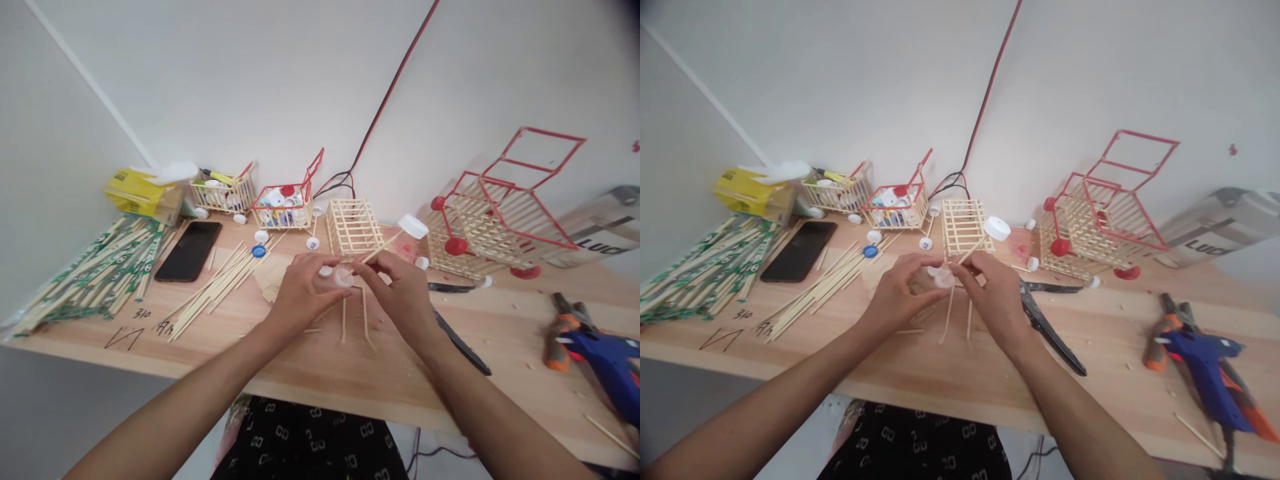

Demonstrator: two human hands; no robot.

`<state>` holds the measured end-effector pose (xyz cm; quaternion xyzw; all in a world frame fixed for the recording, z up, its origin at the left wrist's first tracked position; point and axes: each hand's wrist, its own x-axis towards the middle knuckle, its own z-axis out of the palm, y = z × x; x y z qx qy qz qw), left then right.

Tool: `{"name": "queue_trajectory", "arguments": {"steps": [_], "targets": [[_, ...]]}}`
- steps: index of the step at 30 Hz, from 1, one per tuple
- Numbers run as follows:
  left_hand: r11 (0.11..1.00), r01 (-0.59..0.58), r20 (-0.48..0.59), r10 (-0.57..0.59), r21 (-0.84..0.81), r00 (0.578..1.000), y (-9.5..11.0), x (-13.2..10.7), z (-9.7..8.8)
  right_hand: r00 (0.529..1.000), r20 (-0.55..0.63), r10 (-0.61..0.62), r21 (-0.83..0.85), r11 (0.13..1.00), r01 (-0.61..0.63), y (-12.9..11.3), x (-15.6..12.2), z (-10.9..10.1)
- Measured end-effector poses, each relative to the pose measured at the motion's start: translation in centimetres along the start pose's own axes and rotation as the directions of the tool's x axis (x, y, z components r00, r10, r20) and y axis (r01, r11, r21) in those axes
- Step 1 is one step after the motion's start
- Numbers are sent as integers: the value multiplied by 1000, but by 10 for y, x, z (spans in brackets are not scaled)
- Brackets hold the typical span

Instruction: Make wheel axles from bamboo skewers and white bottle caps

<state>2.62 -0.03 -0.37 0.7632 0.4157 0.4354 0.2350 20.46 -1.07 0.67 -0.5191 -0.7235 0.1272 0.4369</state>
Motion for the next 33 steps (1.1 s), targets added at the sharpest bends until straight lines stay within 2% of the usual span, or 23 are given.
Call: {"name": "queue_trajectory", "arguments": {"steps": [12,25,33], "targets": [[1000,-19,22,18,25,1000,-4,-1,3,1000,2,-21,-4,1000,21,-5,-2,1],[999,-50,-21,50,-5,999,-8,0,3,999,-4,-31,-9,999,31,-7,-2,1],[999,-27,2,27,47,1000,-7,-1,2,1000,-3,24,-3,1000,-24,-4,-3,1]]}}
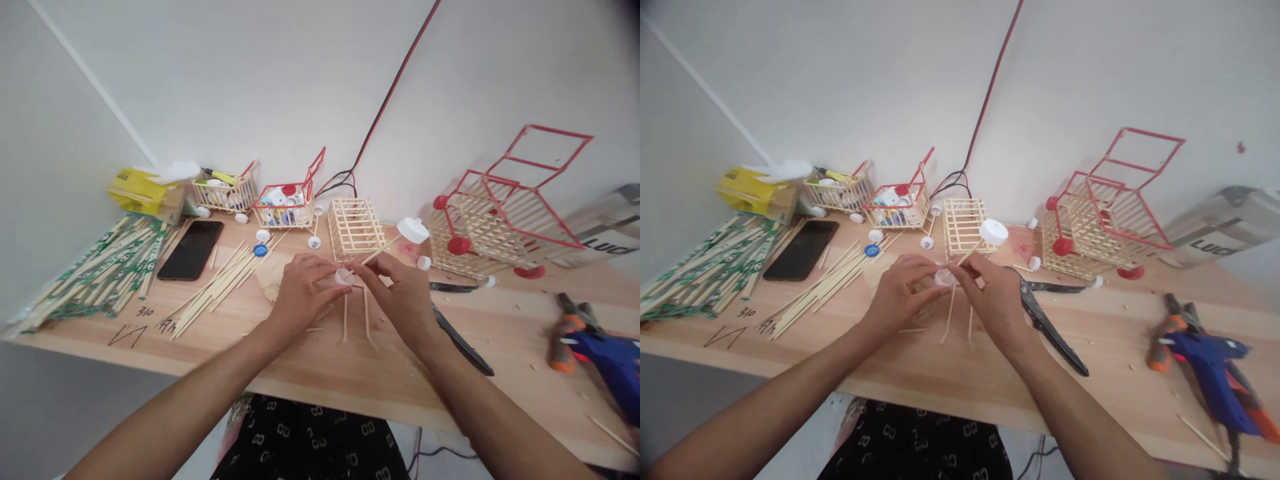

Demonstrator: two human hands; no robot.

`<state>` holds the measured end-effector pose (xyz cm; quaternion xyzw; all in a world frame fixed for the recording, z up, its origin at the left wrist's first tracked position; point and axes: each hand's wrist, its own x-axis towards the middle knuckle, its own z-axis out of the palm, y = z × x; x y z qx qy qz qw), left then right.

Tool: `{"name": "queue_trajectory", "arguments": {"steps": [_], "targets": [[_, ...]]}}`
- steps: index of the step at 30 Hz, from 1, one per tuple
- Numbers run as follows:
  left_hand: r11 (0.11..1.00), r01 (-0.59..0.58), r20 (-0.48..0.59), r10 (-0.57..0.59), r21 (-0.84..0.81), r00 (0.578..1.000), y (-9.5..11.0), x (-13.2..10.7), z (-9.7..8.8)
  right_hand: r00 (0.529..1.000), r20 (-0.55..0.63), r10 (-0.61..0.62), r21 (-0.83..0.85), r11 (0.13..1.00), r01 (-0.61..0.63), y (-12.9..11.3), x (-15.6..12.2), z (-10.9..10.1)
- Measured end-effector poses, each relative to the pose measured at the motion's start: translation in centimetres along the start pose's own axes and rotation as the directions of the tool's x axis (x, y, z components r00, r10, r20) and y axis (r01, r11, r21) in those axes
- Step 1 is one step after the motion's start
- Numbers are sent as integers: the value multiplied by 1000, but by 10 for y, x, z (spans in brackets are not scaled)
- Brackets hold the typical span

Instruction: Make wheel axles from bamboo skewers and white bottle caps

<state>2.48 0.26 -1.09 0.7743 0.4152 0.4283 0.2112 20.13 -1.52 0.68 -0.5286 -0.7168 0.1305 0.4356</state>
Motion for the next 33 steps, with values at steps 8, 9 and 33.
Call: {"name": "queue_trajectory", "arguments": {"steps": [8,9,33], "targets": [[1000,-5,15,5,-9,1000,3,0,-2,1000,-23,0,-39,999,-1,3,2,-2],[1000,-10,13,10,-17,1000,3,0,-2,1000,-27,11,-43,999,-12,3,2,-2],[814,333,43,-357,-476,933,1,2,-14,903,219,369,716,569,-406,12,14,-6]]}}
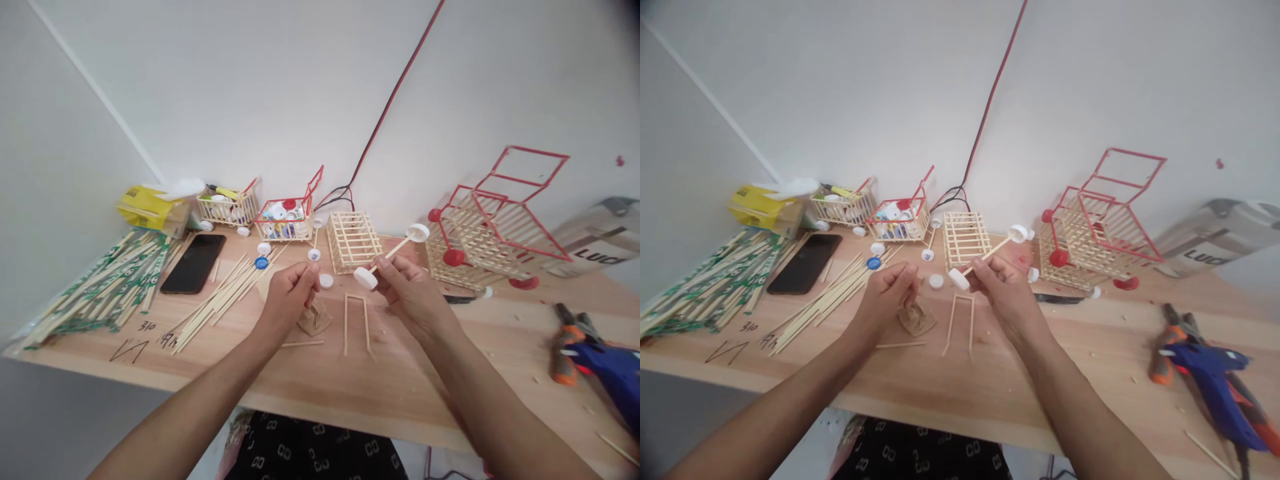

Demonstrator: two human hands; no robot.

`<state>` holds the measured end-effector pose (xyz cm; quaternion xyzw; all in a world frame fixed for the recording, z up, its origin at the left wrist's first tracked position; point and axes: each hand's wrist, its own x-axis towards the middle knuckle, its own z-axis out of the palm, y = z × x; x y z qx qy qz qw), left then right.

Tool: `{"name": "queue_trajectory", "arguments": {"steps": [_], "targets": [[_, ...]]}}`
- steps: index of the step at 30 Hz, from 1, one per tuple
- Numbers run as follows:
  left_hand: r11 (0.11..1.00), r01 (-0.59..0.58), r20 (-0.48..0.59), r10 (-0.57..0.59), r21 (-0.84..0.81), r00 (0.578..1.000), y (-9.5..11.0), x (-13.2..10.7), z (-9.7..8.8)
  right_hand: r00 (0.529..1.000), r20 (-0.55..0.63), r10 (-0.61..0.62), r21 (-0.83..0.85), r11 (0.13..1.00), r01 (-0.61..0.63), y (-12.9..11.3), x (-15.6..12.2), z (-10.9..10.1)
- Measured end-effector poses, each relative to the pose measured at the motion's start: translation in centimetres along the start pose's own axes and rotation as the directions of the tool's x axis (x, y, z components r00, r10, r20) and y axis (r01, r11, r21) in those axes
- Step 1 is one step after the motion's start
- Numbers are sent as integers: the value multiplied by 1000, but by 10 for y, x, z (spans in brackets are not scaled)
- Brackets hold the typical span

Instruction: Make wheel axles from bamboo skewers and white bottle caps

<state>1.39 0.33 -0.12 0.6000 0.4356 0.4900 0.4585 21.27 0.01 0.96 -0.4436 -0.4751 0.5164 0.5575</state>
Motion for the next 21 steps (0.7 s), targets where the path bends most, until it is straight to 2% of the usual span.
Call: {"name": "queue_trajectory", "arguments": {"steps": [3,5,9,13,17,21], "targets": [[1000,7,22,-7,-23,1000,3,-1,2,998,17,60,123,991,-62,1,1,-1],[998,20,37,-18,-51,999,4,-1,3,998,18,62,120,991,-63,2,2,0],[993,74,62,-68,-88,996,5,1,5,999,3,-49,-89,995,49,-2,-1,3],[981,108,111,-91,-163,990,5,2,6,990,25,-136,-328,935,136,-11,-7,8],[955,171,98,-151,-244,984,4,2,7,982,27,-187,-378,908,183,-13,-10,11],[956,174,80,-159,-238,984,4,3,6,974,29,-225,-400,890,218,-9,-10,9]]}}
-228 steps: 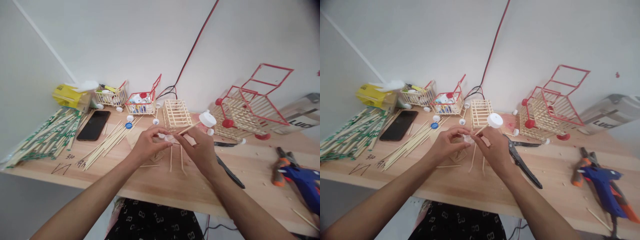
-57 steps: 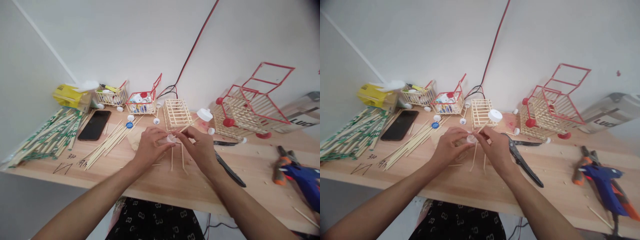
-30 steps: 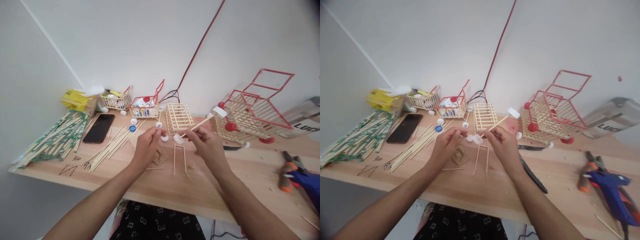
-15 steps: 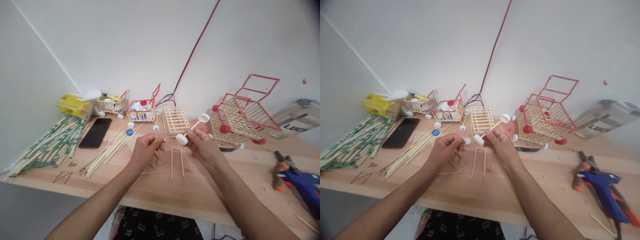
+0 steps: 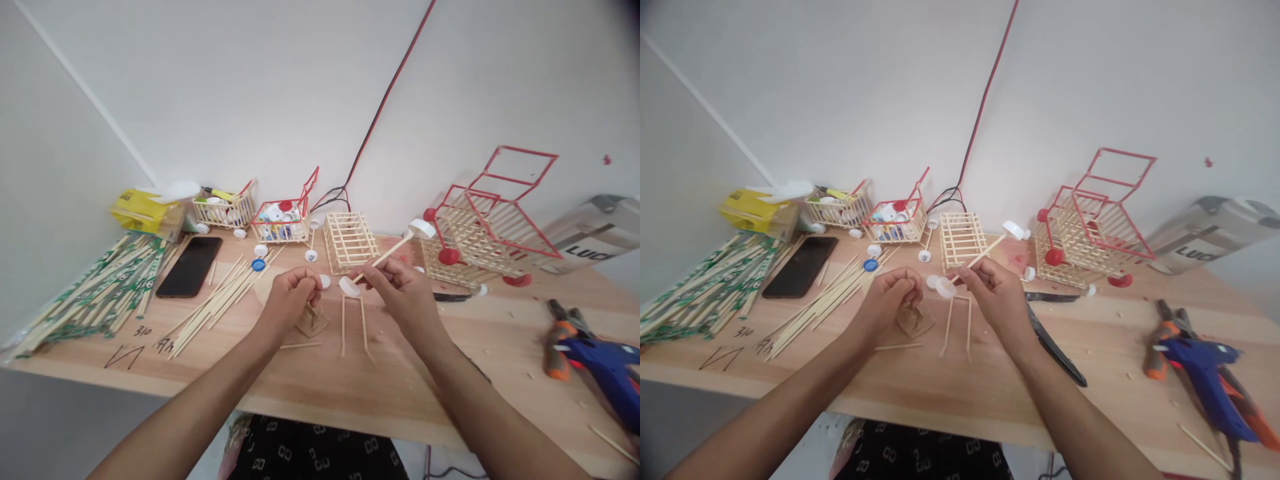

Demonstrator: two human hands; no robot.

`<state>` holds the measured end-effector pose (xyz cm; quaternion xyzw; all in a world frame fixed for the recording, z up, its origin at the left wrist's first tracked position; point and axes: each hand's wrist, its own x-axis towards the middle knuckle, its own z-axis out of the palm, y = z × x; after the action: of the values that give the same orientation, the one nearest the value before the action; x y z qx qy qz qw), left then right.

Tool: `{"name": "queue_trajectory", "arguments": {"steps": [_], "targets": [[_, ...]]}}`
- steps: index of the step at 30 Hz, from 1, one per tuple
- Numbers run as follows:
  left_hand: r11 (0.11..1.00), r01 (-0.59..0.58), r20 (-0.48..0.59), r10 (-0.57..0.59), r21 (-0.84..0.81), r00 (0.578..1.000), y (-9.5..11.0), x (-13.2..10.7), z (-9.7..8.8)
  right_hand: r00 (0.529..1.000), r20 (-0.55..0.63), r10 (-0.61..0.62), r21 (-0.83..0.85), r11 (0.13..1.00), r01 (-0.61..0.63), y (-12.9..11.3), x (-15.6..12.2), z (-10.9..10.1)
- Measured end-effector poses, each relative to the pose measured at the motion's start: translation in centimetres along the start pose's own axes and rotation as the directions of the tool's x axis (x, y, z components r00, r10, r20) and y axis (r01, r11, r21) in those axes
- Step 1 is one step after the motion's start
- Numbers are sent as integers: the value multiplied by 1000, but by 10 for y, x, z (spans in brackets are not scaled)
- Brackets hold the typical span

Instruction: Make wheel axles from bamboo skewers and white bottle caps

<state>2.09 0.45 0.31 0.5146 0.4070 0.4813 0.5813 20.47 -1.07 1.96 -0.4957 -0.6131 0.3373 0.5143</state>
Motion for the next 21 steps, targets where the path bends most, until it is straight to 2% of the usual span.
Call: {"name": "queue_trajectory", "arguments": {"steps": [8,21], "targets": [[1000,4,40,-3,-18,999,-5,2,-1,996,-20,-82,-135,988,79,4,-2,0],[996,-21,30,24,-85,999,-7,4,-5,999,-22,-43,-142,989,39,7,1,-2]]}}
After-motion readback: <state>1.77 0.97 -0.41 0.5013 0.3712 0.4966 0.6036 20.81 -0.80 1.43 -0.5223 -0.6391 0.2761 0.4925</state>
